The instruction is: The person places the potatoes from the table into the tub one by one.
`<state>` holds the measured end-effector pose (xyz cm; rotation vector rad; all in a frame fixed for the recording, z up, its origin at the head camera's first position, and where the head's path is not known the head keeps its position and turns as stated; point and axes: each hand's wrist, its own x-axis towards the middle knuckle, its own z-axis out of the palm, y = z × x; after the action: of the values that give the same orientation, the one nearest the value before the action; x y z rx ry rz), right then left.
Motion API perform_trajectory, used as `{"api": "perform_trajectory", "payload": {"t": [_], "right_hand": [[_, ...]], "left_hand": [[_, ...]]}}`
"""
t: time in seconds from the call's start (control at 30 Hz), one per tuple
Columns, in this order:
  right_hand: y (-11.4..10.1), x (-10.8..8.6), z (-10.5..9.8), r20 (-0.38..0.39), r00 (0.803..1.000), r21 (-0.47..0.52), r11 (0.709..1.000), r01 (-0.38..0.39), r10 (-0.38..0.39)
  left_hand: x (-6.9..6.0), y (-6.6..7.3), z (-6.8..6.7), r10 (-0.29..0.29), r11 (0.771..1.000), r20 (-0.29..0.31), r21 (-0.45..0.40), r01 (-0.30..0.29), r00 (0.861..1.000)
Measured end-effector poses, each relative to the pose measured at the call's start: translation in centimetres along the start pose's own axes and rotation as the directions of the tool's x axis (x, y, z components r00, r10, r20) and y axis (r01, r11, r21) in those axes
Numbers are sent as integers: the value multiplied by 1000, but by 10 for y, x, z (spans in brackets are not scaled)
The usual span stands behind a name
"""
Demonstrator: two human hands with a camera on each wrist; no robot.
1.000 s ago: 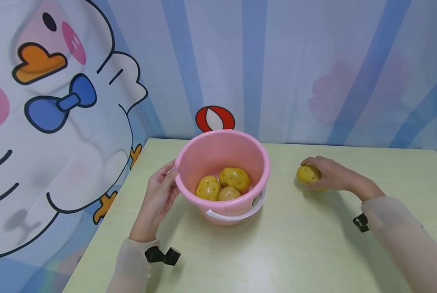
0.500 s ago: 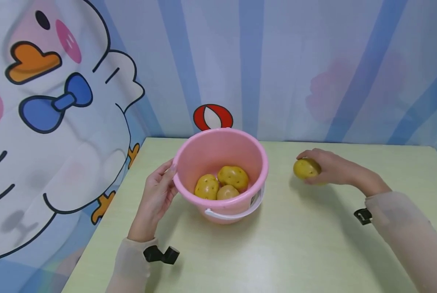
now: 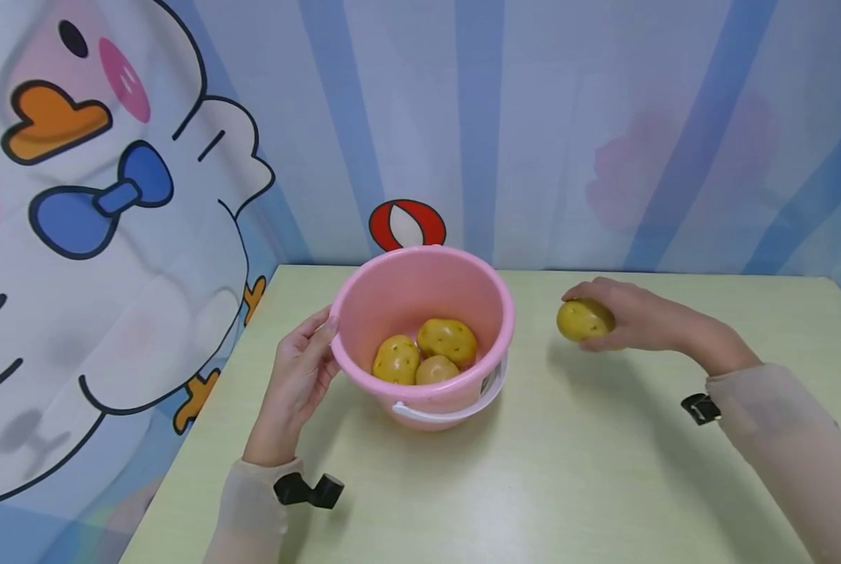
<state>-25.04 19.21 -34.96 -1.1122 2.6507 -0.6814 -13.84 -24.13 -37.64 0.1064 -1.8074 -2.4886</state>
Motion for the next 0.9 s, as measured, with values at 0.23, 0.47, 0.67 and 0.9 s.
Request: {"api": "perform_trajectory", "payload": {"t": [0.23,0.47,0.67,0.9], "right_hand": [[-10,1,-11,4,1000,-29,1000,3,-3],[-22,-1,-21,11,1000,-32,999,-5,5],[-30,2,-29,11,1000,-41,999,16,-16],[-37,4,-38,13,999,-47,998,31,-30]], "left_hand": [[-1,1,1,-3,1000,-8,-19,2,1000],[0,0,1,-15,999,-17,-34,14,1000],[-1,1,2,-21,998,-21,-52,20,1000],[-1,0,2,-10,999,-9,-49,9,1000]]}}
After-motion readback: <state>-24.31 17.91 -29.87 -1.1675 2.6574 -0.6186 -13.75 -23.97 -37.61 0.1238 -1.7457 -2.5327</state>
